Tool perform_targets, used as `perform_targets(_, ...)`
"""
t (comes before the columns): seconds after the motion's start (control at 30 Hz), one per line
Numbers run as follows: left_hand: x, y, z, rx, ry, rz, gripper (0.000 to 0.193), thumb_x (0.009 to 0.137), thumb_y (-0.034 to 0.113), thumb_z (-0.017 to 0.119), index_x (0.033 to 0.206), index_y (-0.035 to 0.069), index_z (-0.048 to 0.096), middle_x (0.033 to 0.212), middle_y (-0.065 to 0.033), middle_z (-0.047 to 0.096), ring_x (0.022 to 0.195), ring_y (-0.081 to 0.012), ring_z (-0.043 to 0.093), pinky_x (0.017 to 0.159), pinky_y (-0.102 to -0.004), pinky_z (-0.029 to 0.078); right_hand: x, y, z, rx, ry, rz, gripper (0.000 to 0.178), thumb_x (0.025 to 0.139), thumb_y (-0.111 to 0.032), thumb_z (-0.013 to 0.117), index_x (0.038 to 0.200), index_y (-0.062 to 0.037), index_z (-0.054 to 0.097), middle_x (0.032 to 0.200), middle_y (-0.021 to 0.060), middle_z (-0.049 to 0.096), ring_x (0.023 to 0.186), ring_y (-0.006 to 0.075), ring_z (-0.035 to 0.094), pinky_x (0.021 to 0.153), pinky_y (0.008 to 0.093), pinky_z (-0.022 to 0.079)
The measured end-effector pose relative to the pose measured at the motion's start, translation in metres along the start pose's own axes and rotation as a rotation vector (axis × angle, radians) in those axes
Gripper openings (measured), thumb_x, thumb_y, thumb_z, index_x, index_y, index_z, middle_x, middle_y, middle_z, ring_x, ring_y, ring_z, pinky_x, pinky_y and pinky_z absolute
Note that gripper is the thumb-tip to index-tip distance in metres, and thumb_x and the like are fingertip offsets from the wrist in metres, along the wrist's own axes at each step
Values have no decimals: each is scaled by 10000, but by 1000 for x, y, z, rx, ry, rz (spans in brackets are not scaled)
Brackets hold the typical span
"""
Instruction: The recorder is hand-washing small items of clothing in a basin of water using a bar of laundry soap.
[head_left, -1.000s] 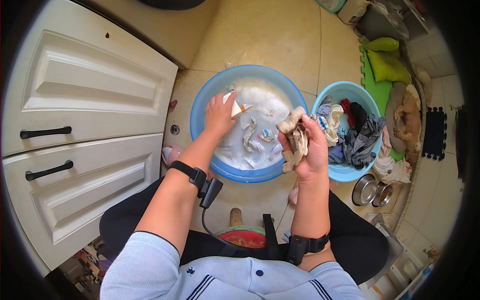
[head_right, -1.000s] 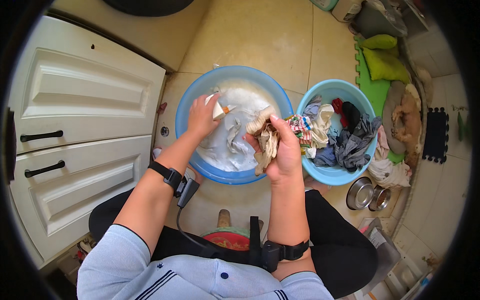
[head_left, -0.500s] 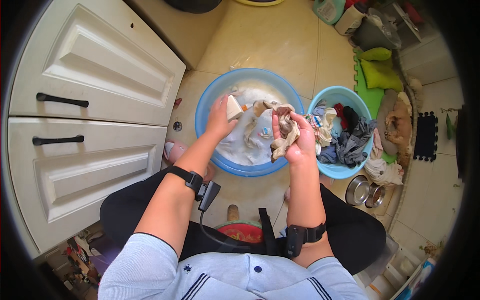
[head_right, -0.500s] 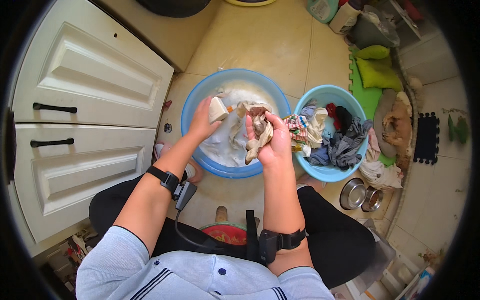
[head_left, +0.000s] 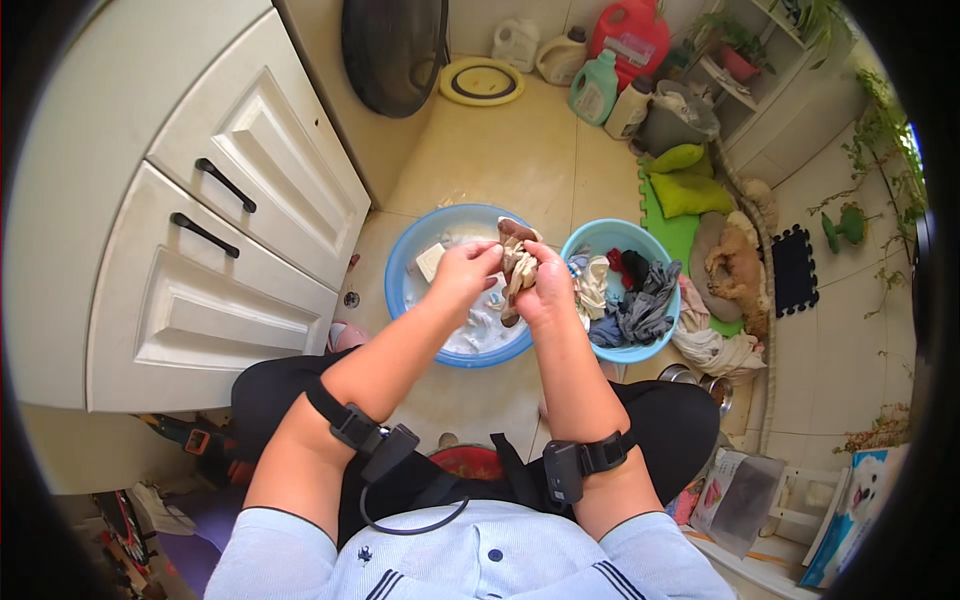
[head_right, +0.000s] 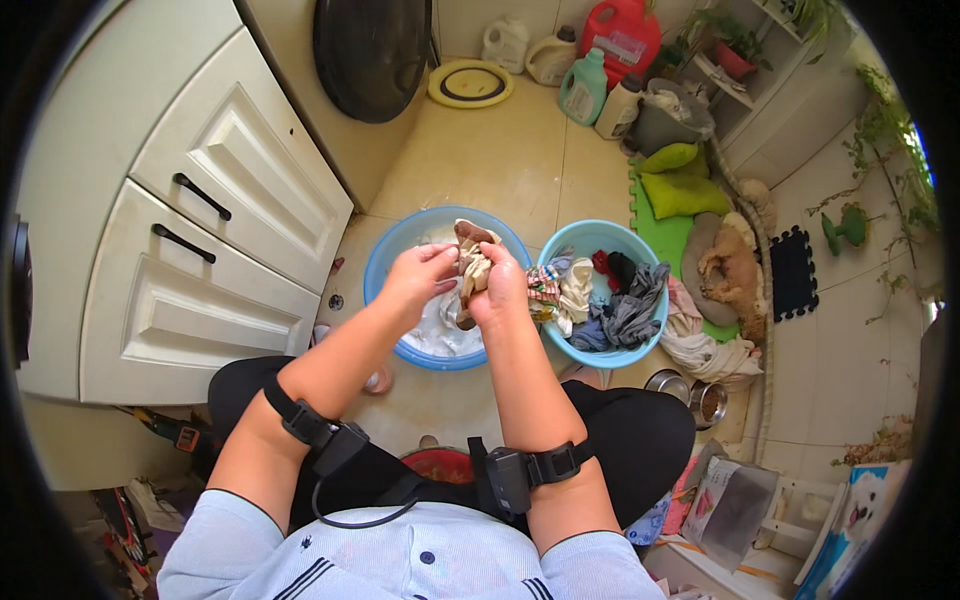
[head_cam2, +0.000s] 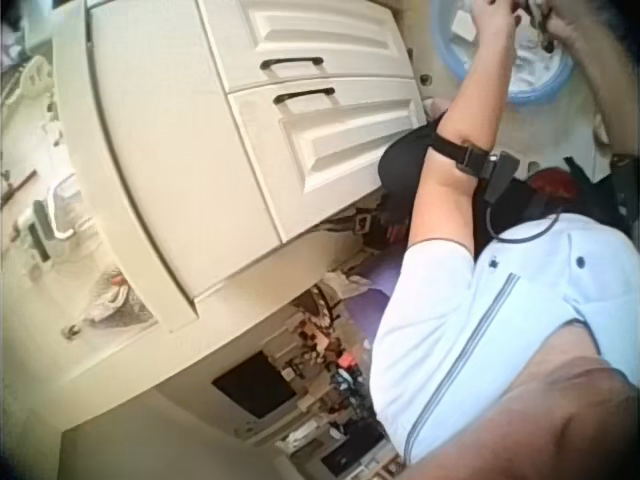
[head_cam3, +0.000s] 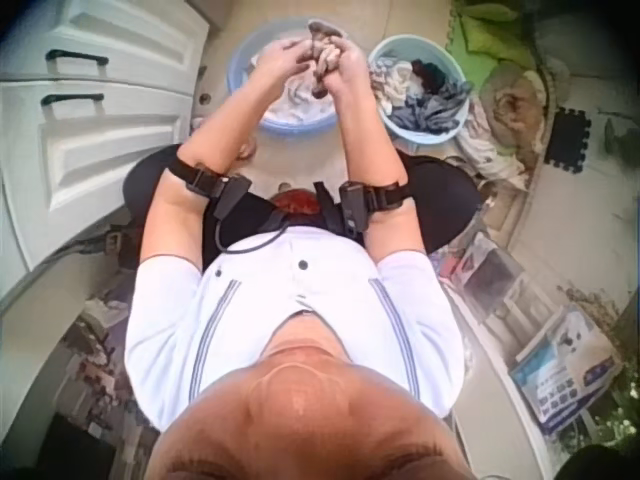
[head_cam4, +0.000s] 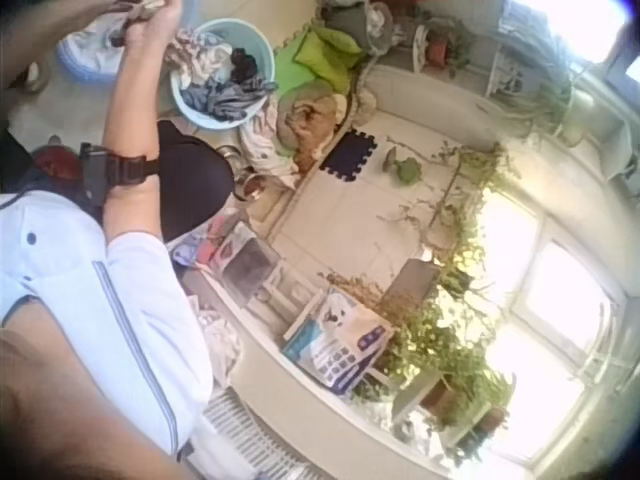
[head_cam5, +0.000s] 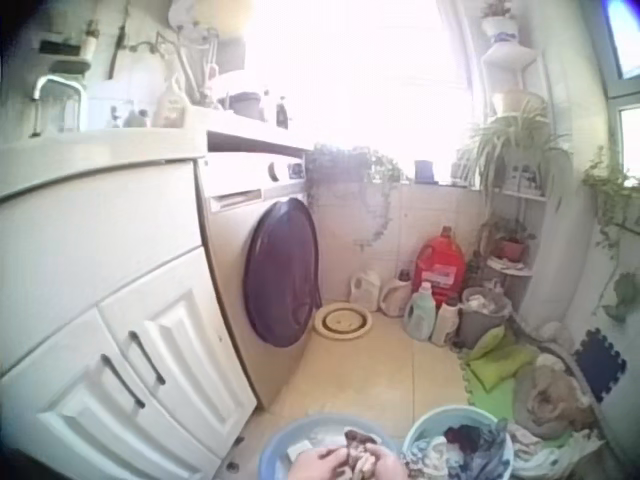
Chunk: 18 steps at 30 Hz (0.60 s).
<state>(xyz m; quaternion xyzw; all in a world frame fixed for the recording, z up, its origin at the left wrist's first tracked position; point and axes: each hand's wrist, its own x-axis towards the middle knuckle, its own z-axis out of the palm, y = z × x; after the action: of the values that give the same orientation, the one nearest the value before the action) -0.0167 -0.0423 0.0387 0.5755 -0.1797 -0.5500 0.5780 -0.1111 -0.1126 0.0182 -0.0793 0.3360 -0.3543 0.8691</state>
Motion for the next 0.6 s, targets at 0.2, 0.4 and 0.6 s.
perform_targets(0.2, -17, 49, -6, 169, -178, -99, 215, 803, 208, 601, 971, 81, 555, 908, -9, 581, 821, -106, 530, 708, -274, 422, -21, -6, 24, -124, -135, -24, 218, 844, -20, 356, 1030, -19, 470, 973, 132, 545, 882, 253, 552, 787, 374, 458)
perform_targets(0.4, -13, 64, -16, -68, -90, 130, 177, 786, 170, 609, 922, 81, 536, 882, -12, 576, 821, -117, 534, 705, -270, 425, -49, -21, 42, -313, -22, 12, 221, 841, 25, 376, 1052, 20, 440, 986, 173, 544, 835, 238, 567, 688, 342, 504)
perform_targets(0.6, 2, 77, -17, 325, -191, 290, 125, 753, 107, 594, 836, 14, 590, 727, -21, 589, 654, -67, 513, 606, -213, 412, -53, -33, 46, -636, 14, -188, 248, 786, -46, 566, 1018, -43, 479, 829, 69, 535, 635, 140, 515, 496, 257, 456)
